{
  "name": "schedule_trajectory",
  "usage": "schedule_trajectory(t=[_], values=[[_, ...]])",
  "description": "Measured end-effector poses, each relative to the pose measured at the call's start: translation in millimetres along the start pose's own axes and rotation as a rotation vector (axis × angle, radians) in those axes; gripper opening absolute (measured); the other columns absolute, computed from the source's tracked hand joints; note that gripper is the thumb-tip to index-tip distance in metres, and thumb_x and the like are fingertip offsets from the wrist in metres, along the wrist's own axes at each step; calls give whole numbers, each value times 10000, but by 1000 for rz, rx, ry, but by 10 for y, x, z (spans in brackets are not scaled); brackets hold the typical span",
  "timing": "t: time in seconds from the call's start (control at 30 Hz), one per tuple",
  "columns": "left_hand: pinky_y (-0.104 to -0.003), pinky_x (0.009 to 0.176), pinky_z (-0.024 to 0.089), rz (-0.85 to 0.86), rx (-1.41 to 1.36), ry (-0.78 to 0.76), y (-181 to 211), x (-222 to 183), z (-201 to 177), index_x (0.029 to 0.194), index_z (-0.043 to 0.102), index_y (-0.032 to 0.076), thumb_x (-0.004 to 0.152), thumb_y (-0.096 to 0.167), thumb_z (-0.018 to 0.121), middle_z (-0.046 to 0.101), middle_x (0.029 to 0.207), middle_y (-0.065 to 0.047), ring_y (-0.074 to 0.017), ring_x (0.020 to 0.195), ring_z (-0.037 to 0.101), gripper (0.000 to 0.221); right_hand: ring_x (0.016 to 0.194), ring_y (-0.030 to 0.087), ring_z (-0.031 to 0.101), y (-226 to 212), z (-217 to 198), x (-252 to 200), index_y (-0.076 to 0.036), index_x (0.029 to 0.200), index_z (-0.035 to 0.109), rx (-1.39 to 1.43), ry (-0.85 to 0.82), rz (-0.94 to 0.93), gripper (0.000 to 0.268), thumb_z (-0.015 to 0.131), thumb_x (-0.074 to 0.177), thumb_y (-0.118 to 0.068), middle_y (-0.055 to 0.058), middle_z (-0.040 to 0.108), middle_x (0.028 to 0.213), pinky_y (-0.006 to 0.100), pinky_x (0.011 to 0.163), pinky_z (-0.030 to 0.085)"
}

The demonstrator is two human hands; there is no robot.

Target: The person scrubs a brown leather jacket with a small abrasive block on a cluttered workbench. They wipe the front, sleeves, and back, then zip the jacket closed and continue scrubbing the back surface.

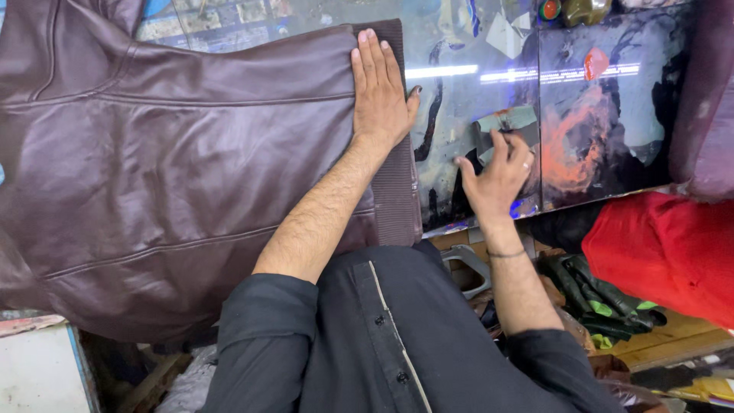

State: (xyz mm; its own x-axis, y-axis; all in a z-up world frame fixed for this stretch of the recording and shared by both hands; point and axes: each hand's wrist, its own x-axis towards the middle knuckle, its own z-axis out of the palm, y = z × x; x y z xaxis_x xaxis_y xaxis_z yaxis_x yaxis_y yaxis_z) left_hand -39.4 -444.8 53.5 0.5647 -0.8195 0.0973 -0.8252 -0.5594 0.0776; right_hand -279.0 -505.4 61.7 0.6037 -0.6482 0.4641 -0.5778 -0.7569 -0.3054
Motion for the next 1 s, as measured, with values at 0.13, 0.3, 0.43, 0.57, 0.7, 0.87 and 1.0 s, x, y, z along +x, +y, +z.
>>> schedule_trajectory(t=[0.13,0.3,0.43,0.57,0.7,0.87,1.0], values=[[-570,1274,4,9,-71,25,-14,-5,22,1587,246,-125,1041,568,422,99,1657,-356,-479,1560,65,900,1129,399,537,224,171,28,-47,1342,618,-65,4,19,523,834,871,-123,205,569,1214,488,951,442],[-555,1278,-9,6,-71,1,-10,44,59,1604,225,-110,1046,596,382,89,1667,-339,-468,1568,61,914,1164,332,637,787,154,204,-41,1312,612,192,-65,131,339,736,1001,-90,140,656,1214,438,1021,499],[-548,1276,-8,3,19,25,-6,30,92,1607,236,-98,1055,624,339,133,1666,-346,-465,1567,89,915,1088,308,689,1072,121,343,-56,1227,666,232,-223,422,294,754,962,-148,142,705,1144,422,998,525],[-549,1269,21,-12,129,-21,56,96,6,1601,248,-76,1022,659,338,183,1661,-330,-446,1564,113,940,1010,425,646,1066,50,484,-44,1110,731,-163,-60,8,327,862,815,-96,224,702,1119,467,873,512],[-557,1263,26,-87,131,-65,212,105,-74,1610,258,-81,1038,642,379,174,1672,-342,-467,1565,111,930,918,336,656,964,-1,529,-18,1252,625,17,-133,250,539,881,790,-128,184,693,1034,419,834,506],[-582,1249,32,-76,-66,-56,300,146,-149,1617,218,40,952,608,436,93,1663,-302,-488,1546,80,901,1008,183,644,834,1,761,3,1217,672,419,-270,491,349,826,909,-53,92,702,1112,319,944,526],[-566,1277,29,-42,-48,-71,250,107,-198,1633,229,5,973,643,433,78,1667,-330,-460,1571,64,940,1195,152,647,336,261,1186,-8,1351,590,946,-160,182,378,692,994,60,68,679,1275,309,1101,514]])
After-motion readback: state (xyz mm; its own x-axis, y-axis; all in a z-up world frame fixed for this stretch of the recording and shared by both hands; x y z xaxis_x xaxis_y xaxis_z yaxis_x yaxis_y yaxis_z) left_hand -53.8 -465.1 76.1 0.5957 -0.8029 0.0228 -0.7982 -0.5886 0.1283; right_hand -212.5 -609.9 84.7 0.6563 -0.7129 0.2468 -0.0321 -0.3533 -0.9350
